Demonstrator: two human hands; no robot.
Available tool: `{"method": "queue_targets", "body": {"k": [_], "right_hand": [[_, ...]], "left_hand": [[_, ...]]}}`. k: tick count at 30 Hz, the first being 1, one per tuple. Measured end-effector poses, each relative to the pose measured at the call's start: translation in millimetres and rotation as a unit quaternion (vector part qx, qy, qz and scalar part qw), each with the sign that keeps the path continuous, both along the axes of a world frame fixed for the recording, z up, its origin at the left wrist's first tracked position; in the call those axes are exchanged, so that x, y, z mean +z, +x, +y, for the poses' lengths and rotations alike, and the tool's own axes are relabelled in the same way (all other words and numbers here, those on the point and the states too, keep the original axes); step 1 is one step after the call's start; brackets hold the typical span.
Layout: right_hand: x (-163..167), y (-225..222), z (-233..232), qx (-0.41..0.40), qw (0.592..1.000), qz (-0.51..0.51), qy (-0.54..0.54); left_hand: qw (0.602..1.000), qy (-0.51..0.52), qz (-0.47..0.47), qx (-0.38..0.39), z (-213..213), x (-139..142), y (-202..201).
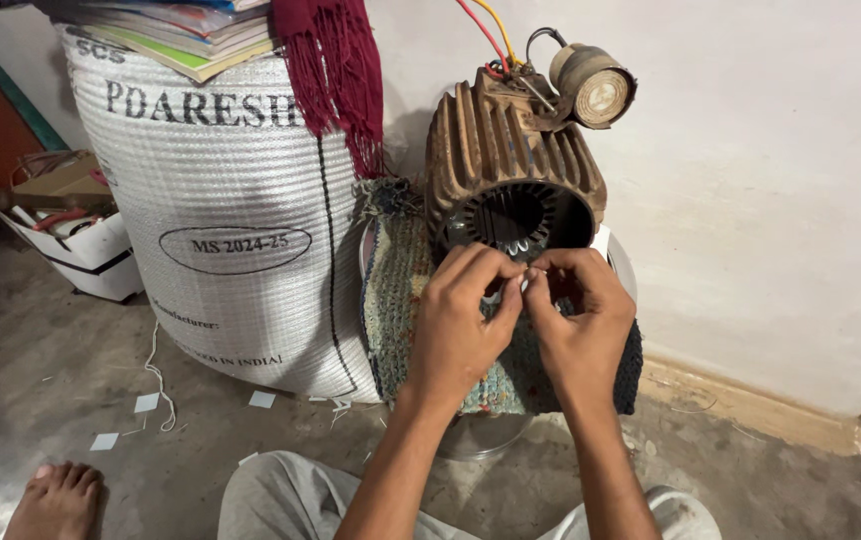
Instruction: The person sits on the floor and repeatedly inserts small white paper strips into the slots of a motor stator. They fold and tuck the paper into the winding gaps, then adjust the placement with both hands.
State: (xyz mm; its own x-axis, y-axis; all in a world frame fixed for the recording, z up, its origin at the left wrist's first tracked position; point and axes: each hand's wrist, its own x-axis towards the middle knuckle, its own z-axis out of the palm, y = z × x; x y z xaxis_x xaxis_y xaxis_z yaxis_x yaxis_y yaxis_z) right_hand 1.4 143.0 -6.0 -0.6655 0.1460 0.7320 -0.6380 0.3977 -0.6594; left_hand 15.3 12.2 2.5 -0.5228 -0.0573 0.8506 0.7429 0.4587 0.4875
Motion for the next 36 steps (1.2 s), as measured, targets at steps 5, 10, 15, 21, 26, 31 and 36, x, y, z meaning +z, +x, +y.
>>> {"method": "queue_targets", "body": {"k": [5, 10, 15, 21, 26, 31, 36], "right_hand": [[-3, -4, -3, 0.011, 1.000, -0.003, -0.012], [-6, -8, -11, -0.037, 0.999, 0.001, 0.006], [-13, -14, -15, -0.066, 0.997, 0.017, 0.022], [-18, -27, -3, -0.032, 0.994, -0.076, -0.076], [-22, -22, 4, 0.150, 0.976, -0.067, -0.140], [-22, -20, 5, 0.193, 0.972, -0.080, -0.110], [-24, -20, 3, 0.149, 0.978, -0.072, -0.126]], "left_hand": [[0.998, -0.040, 0.033, 0.035, 1, -8, -6], [0.996, -0.042, 0.057, 0.051, -2, -16, -10], [0.994, -0.063, 0.065, 0.058, -5, -17, -11], [0.996, -0.043, 0.064, 0.037, 3, -13, -1], [0.997, -0.022, 0.037, 0.059, 5, -7, 4], [0.999, 0.035, -0.010, 0.019, 2, -1, 4], [0.998, 0.036, -0.046, 0.038, 4, 2, -3]]}}
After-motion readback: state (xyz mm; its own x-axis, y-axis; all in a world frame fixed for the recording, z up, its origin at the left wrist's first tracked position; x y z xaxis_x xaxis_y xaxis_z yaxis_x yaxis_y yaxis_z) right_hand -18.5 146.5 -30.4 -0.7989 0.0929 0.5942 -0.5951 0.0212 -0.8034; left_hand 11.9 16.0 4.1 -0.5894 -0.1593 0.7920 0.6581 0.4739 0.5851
